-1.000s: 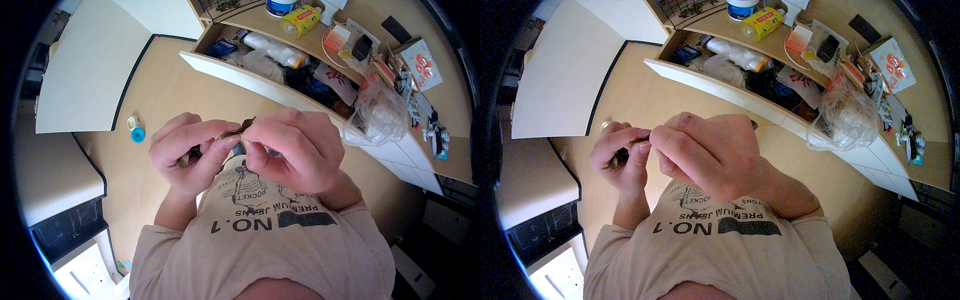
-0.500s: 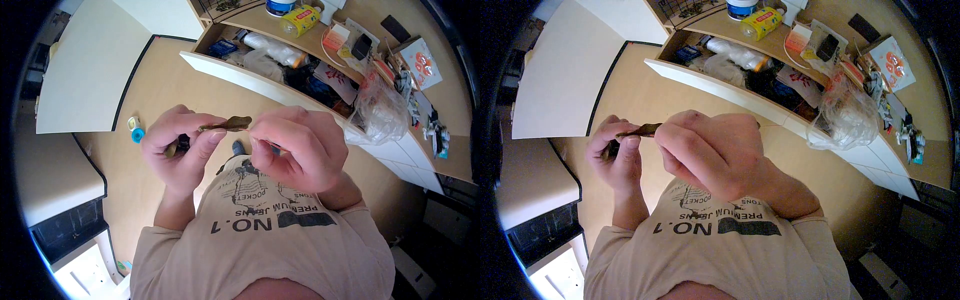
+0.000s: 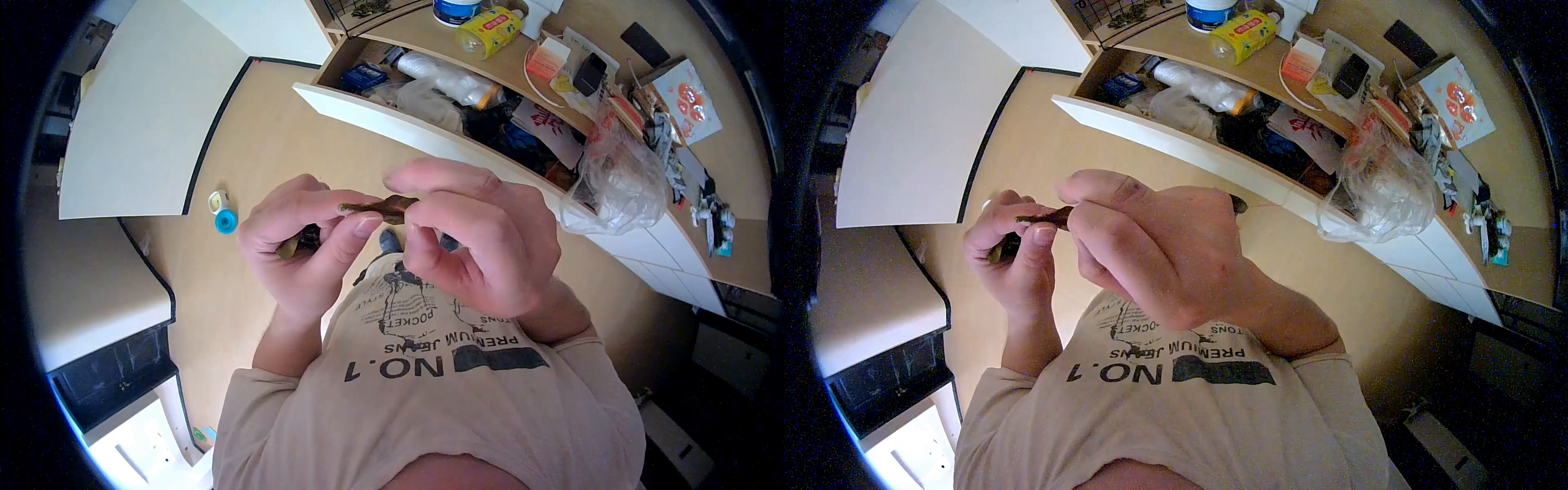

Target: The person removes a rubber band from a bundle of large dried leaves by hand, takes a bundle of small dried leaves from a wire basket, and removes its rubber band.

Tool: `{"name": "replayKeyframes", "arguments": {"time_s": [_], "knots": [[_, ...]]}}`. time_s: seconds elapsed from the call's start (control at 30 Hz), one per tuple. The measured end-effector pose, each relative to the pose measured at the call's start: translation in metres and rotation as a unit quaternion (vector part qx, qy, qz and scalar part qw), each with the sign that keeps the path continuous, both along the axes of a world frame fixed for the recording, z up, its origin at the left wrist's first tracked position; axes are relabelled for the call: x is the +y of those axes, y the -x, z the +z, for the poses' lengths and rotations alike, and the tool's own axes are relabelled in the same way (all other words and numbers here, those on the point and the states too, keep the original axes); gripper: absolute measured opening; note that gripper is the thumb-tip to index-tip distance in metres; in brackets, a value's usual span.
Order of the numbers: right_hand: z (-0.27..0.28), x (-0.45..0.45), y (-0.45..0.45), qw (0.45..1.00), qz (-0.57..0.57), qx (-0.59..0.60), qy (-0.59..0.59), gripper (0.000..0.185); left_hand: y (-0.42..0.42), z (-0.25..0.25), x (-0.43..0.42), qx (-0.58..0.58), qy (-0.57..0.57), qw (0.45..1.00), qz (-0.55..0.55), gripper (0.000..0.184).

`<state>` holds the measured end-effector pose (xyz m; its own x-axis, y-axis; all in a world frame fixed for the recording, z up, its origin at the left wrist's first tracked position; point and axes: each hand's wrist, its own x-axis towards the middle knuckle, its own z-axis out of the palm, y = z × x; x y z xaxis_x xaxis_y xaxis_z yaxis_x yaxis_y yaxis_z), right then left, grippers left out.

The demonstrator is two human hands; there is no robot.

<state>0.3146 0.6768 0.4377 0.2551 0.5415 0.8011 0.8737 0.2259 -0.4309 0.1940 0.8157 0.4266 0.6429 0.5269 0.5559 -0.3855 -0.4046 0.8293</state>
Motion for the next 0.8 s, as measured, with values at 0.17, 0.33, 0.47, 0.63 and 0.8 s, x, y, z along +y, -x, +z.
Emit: {"name": "replayKeyframes", "arguments": {"time_s": [0.17, 0.33, 0.47, 0.63, 0.8], "knots": [[-0.0084, 0.0081, -0.0041, 0.996, 0.031, -0.030, -0.078, 0.033, 0.0012, 0.0018, -0.0007, 0.004, -0.014, 1.000, 0.015, 0.017], [-0.0067, 0.0068, -0.0008, 0.997, 0.014, -0.036, -0.062, 0.031, 0.0043, 0.0027, 0.0018, 0.019, -0.065, 0.997, 0.031, 0.018], [-0.0063, 0.0077, -0.0022, 0.997, 0.008, -0.048, -0.053, 0.027, 0.0044, 0.0047, 0.0015, 0.028, -0.062, 0.997, 0.025, 0.018], [-0.0101, 0.0124, 0.0005, 0.998, 0.041, 0.019, -0.048, 0.024, 0.0054, 0.0030, 0.0024, 0.021, -0.066, 0.997, 0.021, 0.018], [-0.0072, 0.0092, 0.0016, 0.994, 0.077, 0.074, -0.033, 0.023, 0.0035, 0.0015, -0.0003, -0.008, -0.006, 1.000, 0.005, 0.017]]}}
